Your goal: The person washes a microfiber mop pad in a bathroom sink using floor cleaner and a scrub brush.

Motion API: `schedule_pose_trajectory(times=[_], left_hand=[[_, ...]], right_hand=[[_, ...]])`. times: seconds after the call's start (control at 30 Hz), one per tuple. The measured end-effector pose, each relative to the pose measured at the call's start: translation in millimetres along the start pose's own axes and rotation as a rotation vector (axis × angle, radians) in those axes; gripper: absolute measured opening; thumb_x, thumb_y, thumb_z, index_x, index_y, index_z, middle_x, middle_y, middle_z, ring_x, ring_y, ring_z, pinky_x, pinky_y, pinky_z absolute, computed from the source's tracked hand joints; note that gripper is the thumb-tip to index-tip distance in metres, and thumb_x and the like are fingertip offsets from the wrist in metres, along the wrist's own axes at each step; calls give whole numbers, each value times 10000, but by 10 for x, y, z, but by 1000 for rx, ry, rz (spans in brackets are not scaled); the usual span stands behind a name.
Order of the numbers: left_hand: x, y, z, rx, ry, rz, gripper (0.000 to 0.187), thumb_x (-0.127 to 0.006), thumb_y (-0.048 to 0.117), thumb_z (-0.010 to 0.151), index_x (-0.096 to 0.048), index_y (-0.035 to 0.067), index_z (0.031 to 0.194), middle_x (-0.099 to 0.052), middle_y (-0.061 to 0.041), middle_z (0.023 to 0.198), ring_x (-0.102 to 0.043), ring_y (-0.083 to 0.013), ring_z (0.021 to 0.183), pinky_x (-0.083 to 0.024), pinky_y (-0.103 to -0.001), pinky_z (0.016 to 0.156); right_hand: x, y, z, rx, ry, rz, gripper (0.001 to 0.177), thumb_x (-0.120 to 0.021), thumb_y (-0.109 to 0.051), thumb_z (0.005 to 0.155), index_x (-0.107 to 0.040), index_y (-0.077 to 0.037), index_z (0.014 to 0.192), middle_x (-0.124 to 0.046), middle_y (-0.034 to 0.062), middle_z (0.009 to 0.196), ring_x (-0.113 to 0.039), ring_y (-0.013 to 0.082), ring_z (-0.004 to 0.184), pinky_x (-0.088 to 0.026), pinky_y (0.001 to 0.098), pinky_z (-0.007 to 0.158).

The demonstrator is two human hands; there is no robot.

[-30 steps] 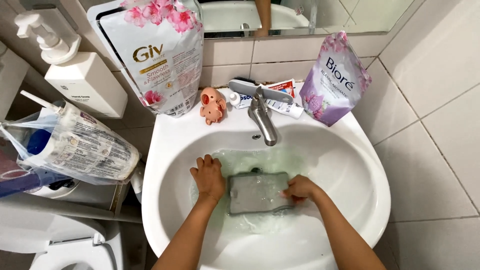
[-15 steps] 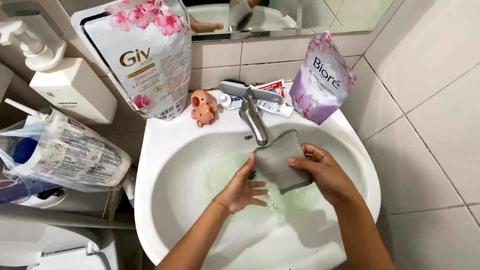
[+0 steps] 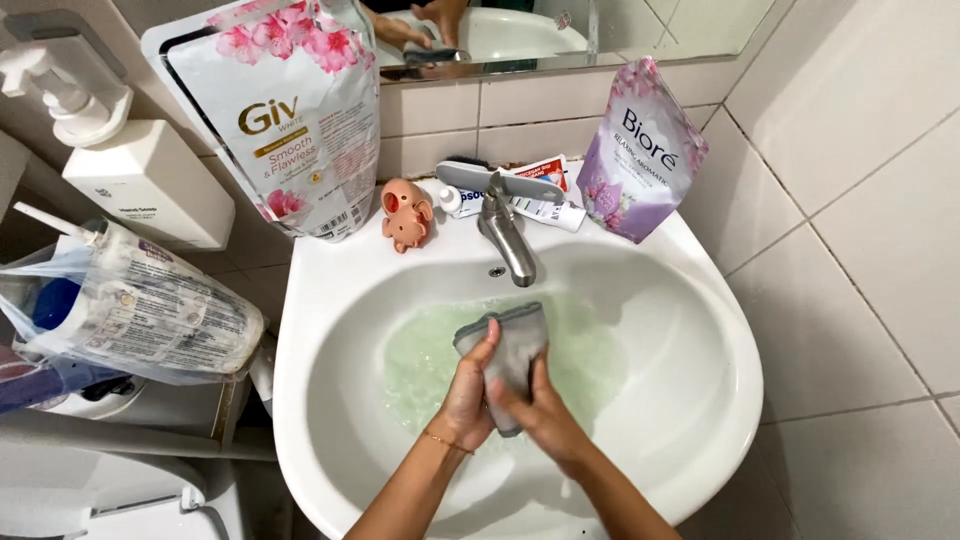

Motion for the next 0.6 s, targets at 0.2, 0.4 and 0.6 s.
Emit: schedule_pose_trajectory(times=[0.2, 0.4, 0.6], left_hand=[[282, 159, -9, 119, 101, 627, 912, -375, 785, 888, -394, 149, 1542, -468, -127, 1501, -445, -267, 1398, -360, -391, 1148], [331, 486, -43, 164, 44, 956, 1196, -265, 955, 764, -213, 134, 1632, -397, -169, 1612, -300, -313, 1519, -180, -447, 1156], [1071, 213, 131, 128, 328, 535, 1283, -335, 1014, 711, -612, -6, 1437, -598, -215, 1177, -471, -360, 1159, -411, -450, 1005]], right_hand=[[-467, 215, -41, -147, -279, 433, 916, -810, -352, 806, -310, -87, 1527, -547, 76, 1354, -518, 238, 1272, -438, 420, 1076], [-752, 474, 1, -518, -220, 1025, 415, -744, -106, 899, -563, 28, 1249, -654, 158, 1090, -664, 197, 877, -574, 280, 746], [-864, 58, -141, -581, -116, 1461, 143, -702, -65, 908, -622, 8, 1001, -648, 131, 927, -620, 140, 716, -525, 200, 556]])
Point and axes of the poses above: each hand's wrist, its own z-axis towards the middle knuckle, its own x-axis out of the back of the hand, y = z × x, the point moved 10 cm from there along z, towards the middle knuckle
